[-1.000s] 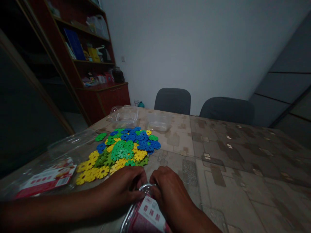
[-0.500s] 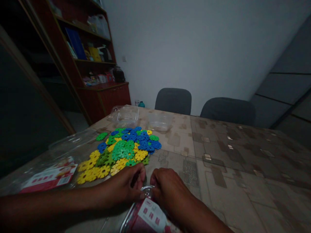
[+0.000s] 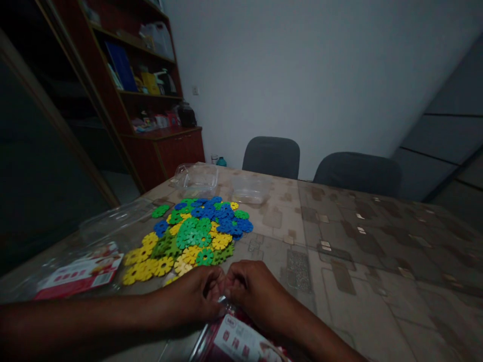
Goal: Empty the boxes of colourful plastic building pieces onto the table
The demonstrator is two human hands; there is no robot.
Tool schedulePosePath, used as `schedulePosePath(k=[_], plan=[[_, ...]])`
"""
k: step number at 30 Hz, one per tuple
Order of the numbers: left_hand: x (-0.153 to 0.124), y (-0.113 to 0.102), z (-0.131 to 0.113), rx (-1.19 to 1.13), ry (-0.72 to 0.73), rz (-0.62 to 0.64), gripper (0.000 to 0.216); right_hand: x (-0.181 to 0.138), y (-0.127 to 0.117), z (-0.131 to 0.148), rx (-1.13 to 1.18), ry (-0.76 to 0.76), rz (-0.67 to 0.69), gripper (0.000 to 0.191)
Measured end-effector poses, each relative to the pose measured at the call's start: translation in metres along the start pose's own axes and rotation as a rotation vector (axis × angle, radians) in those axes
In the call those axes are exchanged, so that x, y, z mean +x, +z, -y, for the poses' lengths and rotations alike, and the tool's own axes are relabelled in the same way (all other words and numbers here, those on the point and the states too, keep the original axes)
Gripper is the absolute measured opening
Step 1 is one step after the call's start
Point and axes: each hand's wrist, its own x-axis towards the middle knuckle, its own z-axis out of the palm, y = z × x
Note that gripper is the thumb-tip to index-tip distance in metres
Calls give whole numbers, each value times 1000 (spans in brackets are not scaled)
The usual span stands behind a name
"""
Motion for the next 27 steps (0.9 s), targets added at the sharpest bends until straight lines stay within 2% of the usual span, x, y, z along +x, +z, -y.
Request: schedulePosePath(k=[3, 6, 10, 13, 18, 21, 27], plan=[[2, 3, 3, -50, 32, 105, 12, -6, 10, 0, -199, -119, -116, 16], [5, 7, 4, -150, 65, 195, 7, -10, 18, -2, -288, -216, -139, 15], [4, 9, 5, -197, 76, 107, 17, -9, 18, -2, -330, -253, -148, 17], [0, 8, 5, -106, 149, 24, 18, -9, 8, -2, -340, -179, -108, 16], [-9, 4, -5, 201, 186, -64, 11, -20, -5, -10, -222, 25, -64, 10], [-12, 4, -11, 318, 212, -78, 12, -29, -3, -13, -77, 174, -51, 5], [-14, 3, -13, 469, 342, -106, 13, -36, 5, -10, 136, 285, -53, 7]])
